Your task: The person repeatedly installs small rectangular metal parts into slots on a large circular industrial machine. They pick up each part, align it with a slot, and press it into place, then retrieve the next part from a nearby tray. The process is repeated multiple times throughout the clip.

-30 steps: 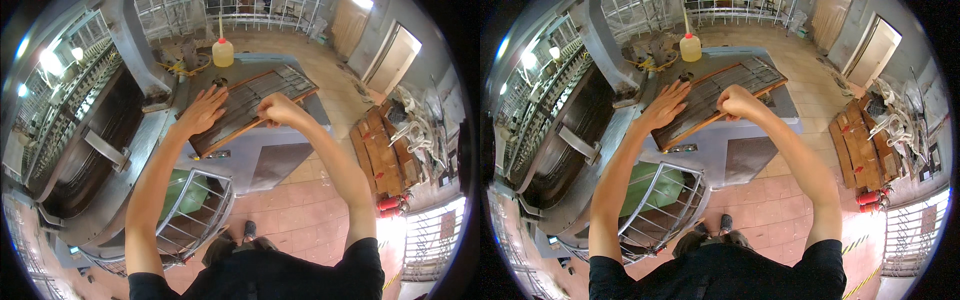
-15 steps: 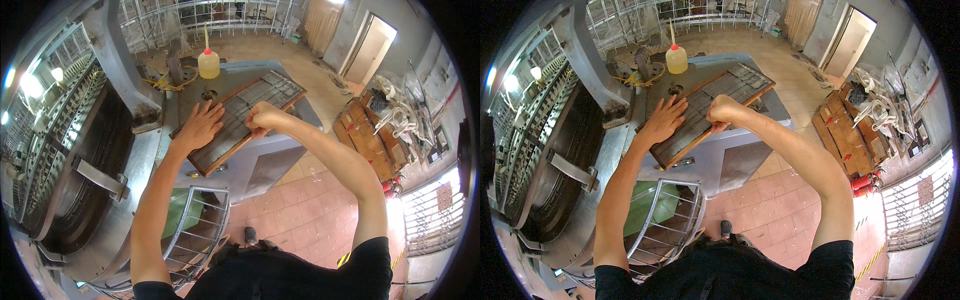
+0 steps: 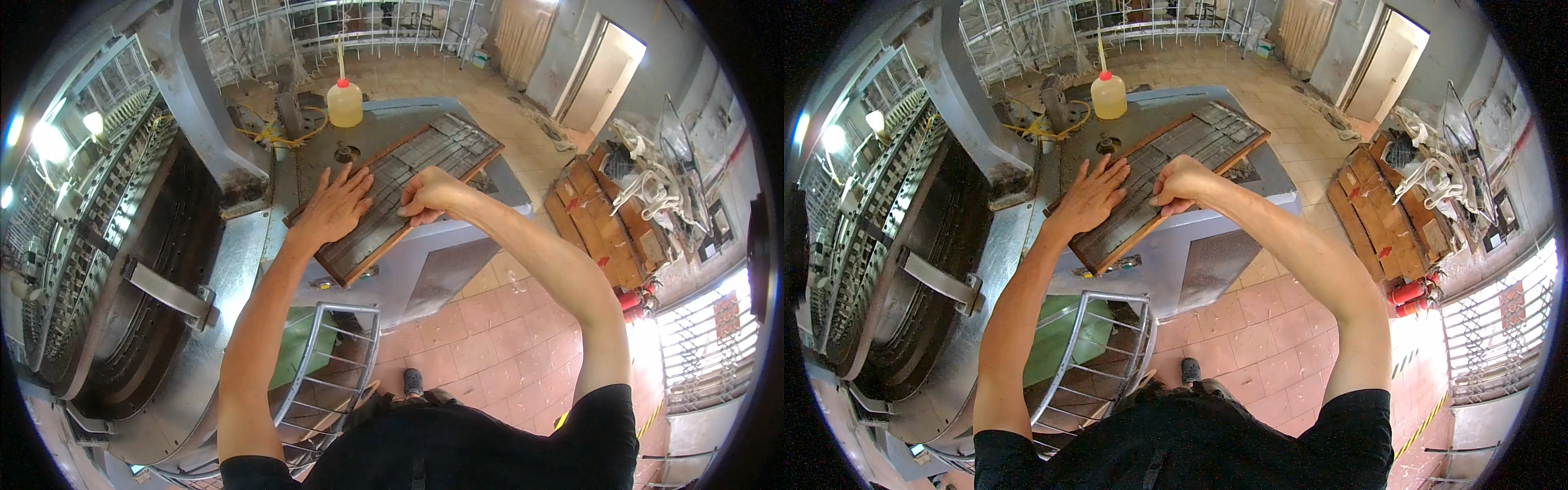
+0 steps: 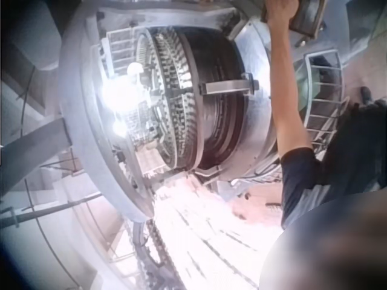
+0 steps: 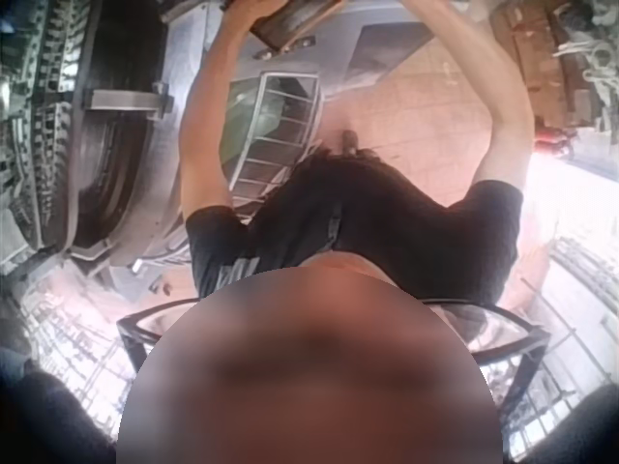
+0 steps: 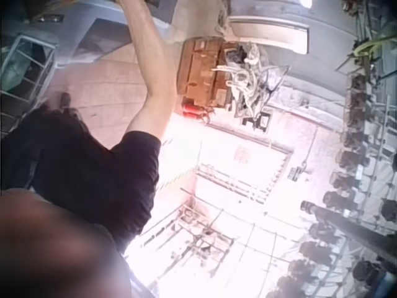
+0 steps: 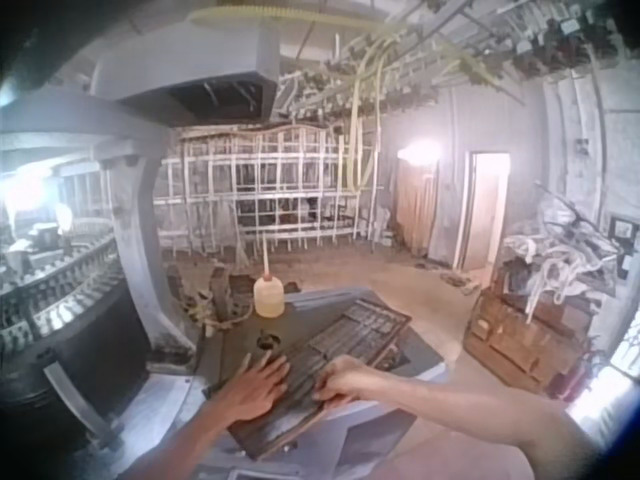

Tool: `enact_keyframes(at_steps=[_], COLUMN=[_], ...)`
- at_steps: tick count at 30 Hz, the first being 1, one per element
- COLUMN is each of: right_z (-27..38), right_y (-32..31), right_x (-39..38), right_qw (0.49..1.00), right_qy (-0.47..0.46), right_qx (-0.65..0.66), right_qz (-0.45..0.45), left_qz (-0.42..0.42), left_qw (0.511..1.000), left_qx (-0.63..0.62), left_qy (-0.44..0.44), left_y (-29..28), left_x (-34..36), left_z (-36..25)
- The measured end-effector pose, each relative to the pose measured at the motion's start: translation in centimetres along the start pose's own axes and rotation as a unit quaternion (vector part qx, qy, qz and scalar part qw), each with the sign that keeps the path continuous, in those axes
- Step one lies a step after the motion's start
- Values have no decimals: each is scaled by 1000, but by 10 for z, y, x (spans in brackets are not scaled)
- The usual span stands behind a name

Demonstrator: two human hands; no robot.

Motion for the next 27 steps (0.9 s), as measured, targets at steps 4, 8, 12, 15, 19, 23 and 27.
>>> enact_keyframes(at_steps=[4,8,12,15,19,23,27], right_z=[0,4,10,9,9,17,27], right_y=[1,1,-8,-18,-25,-21,4], right_x=[0,3,7,11,11,-6,-48], right_qw=[1000,998,1000,1000,990,983,977], right_qy=[-18,-24,-11,7,2,-26,-207], right_qx=[-22,-63,-26,11,133,179,43], right_qz=[5,-5,1,8,35,24,-17], left_qz=[3,6,-85,-180,-70,-41,-165], left_qw=[1000,1000,995,959,678,414,389], left_qx=[1,5,-45,-194,-665,-868,-872], left_qy=[2,5,-4,-102,-307,-273,-246], left_y=[0,1,-16,-37,-27,-27,-40], left_x=[1,1,-2,-9,-11,4,5], left_z=[0,1,-4,-9,-27,-54,-66])
Point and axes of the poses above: each hand's wrist, its own x-axis towards the middle knuckle, its own y-axis out of the palm, z = x × y, the point moved 4 cm from there along x, towards the middle knuckle, and after that the axes turned 6 degrees about x, right-handed, at the moved point
